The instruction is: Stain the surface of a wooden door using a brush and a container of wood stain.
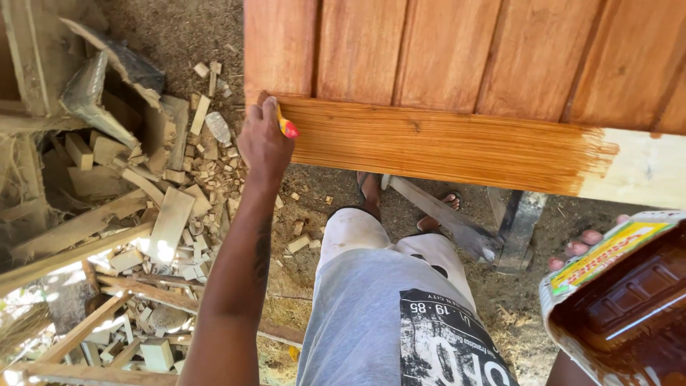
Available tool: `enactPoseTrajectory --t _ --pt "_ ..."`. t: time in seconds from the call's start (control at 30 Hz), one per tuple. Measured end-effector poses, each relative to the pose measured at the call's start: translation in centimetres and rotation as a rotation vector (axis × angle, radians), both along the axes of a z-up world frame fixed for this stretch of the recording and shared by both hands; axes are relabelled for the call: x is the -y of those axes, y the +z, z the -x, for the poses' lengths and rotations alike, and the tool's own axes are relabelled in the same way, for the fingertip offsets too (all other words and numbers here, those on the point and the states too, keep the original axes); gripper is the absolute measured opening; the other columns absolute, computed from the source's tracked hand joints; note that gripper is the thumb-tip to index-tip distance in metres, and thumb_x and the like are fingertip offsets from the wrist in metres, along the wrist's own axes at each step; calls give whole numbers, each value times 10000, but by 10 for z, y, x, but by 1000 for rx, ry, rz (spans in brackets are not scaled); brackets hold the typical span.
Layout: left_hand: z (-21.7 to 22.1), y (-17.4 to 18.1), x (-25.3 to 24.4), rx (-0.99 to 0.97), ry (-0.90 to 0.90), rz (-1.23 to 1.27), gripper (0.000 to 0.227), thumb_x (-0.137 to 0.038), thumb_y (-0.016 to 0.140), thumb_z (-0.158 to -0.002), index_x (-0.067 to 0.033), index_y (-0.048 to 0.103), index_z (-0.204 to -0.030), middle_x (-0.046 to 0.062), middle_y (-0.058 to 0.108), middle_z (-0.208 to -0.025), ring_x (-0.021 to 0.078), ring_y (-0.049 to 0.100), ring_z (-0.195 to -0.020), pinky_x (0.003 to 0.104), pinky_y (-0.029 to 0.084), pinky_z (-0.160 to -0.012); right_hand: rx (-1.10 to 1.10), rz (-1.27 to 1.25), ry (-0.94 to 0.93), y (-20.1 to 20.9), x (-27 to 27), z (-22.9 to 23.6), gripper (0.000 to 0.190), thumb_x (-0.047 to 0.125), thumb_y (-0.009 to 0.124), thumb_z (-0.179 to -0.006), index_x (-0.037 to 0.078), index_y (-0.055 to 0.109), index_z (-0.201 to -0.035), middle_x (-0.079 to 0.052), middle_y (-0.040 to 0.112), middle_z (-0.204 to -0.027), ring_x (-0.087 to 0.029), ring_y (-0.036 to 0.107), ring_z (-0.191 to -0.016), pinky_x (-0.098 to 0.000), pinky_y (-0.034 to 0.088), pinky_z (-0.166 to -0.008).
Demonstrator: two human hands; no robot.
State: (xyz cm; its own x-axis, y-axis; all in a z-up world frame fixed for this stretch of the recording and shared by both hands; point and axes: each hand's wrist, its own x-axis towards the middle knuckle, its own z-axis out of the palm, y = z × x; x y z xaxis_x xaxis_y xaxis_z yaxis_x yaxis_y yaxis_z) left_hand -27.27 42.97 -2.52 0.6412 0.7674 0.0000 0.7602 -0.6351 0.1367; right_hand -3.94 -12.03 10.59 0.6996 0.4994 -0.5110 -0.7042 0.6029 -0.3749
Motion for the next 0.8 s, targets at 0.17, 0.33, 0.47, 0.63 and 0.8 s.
enactPoseTrajectory --t 0.17,0.33,0.47,0.63,0.8 --pt "-53 -10 77 -1 -41 132 520 -151 765 -879 -63 588 -1360 179 617 -1108 274 651 -808 368 544 -548 -34 -61 -23 -2 29 -7 549 501 438 -1201 116 422 -1592 -250 600 -1266 -423 615 -1136 -682 438 -1016" --pt "-112 6 168 98 -131 188 497 -148 729 -877 -102 587 -1352 173 591 -1115 348 666 -947 438 569 -628 -82 -112 -25 -5 68 -24 594 526 442 -1174 97 417 -1585 -285 591 -1309 -455 592 -1162 -709 412 -1012" --pt "-161 27 229 153 -161 276 538 -175 743 -829 -105 585 -1339 173 580 -1079 381 658 -976 488 565 -651 -70 -43 -46 -28 146 -36 666 588 449 -1171 100 408 -1621 -271 571 -1363 -451 577 -1219 -735 381 -1048" --pt "-217 26 304 234 -216 309 547 -166 737 -834 -94 572 -1350 183 575 -1087 407 653 -969 505 565 -687 -55 -21 -79 -29 215 -53 715 622 439 -1168 94 394 -1649 -262 543 -1375 -439 554 -1233 -738 361 -1086" --pt "-277 32 377 281 -253 368 552 -167 733 -820 -110 574 -1345 175 585 -1102 400 662 -957 504 565 -698 -62 -68 -106 -21 256 -69 709 618 443 -1151 95 397 -1627 -273 543 -1359 -458 551 -1242 -751 356 -1095"
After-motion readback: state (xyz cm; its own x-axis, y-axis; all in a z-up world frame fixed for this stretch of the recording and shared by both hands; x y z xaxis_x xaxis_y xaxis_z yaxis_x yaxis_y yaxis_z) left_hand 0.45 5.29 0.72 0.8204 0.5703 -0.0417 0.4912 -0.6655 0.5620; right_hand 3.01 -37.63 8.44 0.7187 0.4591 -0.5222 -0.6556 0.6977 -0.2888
